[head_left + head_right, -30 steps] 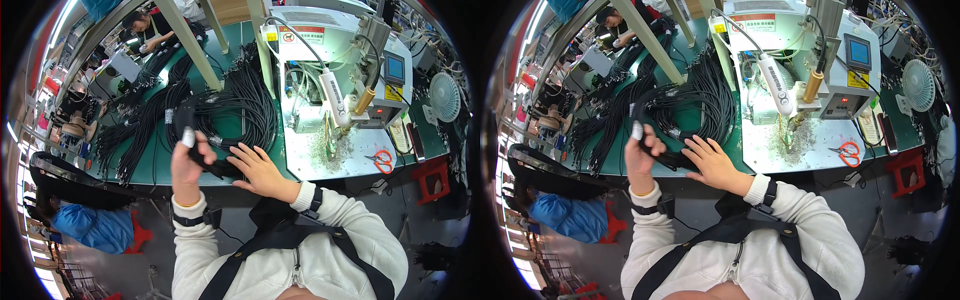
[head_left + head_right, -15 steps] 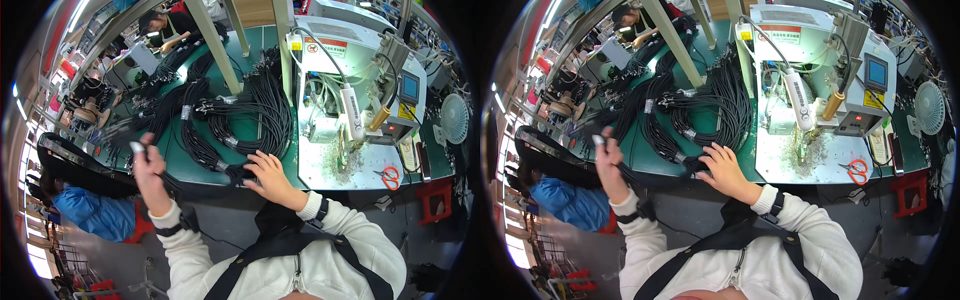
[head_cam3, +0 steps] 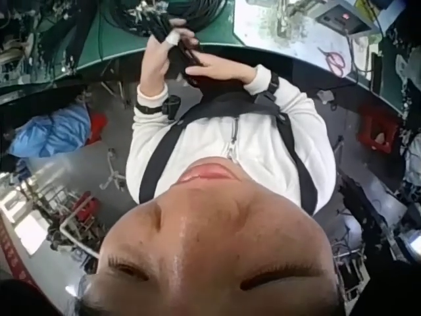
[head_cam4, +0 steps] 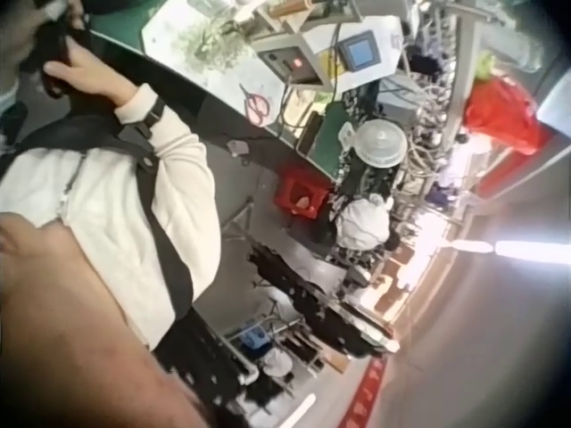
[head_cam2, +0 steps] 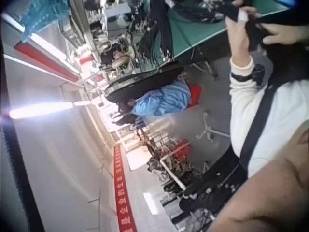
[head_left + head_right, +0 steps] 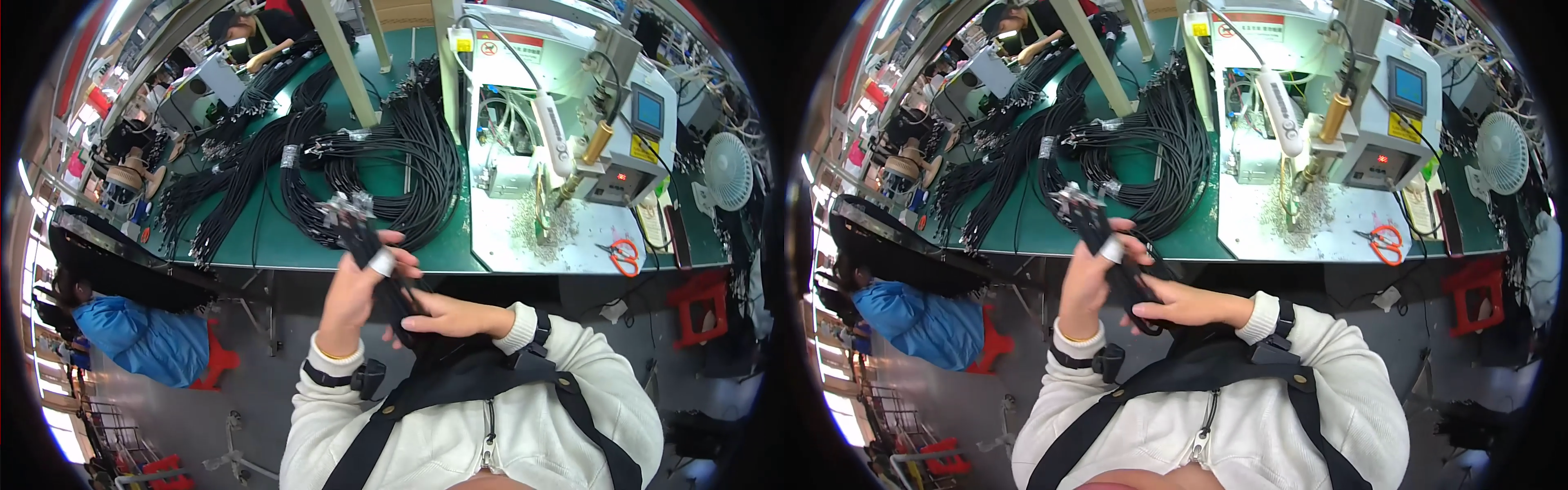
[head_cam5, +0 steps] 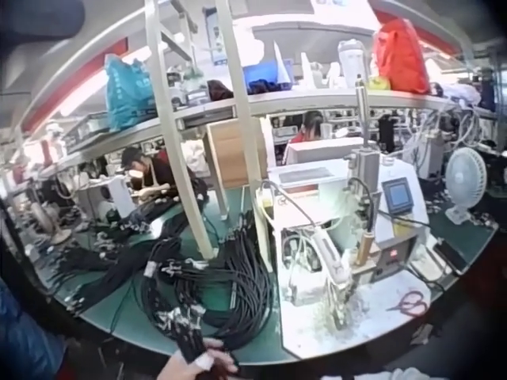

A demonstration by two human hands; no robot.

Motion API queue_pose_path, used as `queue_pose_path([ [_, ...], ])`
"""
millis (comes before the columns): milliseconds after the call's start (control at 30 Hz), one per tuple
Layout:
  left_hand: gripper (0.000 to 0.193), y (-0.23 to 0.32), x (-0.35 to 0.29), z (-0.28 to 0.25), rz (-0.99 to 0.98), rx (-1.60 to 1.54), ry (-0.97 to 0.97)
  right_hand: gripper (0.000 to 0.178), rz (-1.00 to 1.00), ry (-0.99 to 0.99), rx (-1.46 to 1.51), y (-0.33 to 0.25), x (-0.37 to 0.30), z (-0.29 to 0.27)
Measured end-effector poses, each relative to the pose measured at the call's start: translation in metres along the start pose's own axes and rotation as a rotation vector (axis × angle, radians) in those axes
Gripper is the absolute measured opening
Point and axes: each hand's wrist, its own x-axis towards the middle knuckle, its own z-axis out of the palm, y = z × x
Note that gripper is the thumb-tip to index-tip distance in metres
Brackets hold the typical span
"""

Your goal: The person picks up a bundle of cables, separates the individual wires by hand, and uses shears to trim the ends of each wire.

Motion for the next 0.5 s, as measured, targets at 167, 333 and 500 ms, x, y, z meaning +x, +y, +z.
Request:
queue_pose_path([
  [167,0.053,-0.034,-0.004,0.024,0.045,0.023,-0.101,0.026,-0.139,0.399,-0.263,-0.003,-0.006,0.002],
  [333,0.046,-0.041,-0.012,0.033,0.05,0.0,-0.092,0.02,-0.191,0.587,-0.43,0.015,-0.016,0.001],
  [500,0.04,-0.042,-0.021,0.009,0.184,0.089,0.186,0.02,-0.178,0.621,-0.002,0.009,-0.029,-0.006],
])
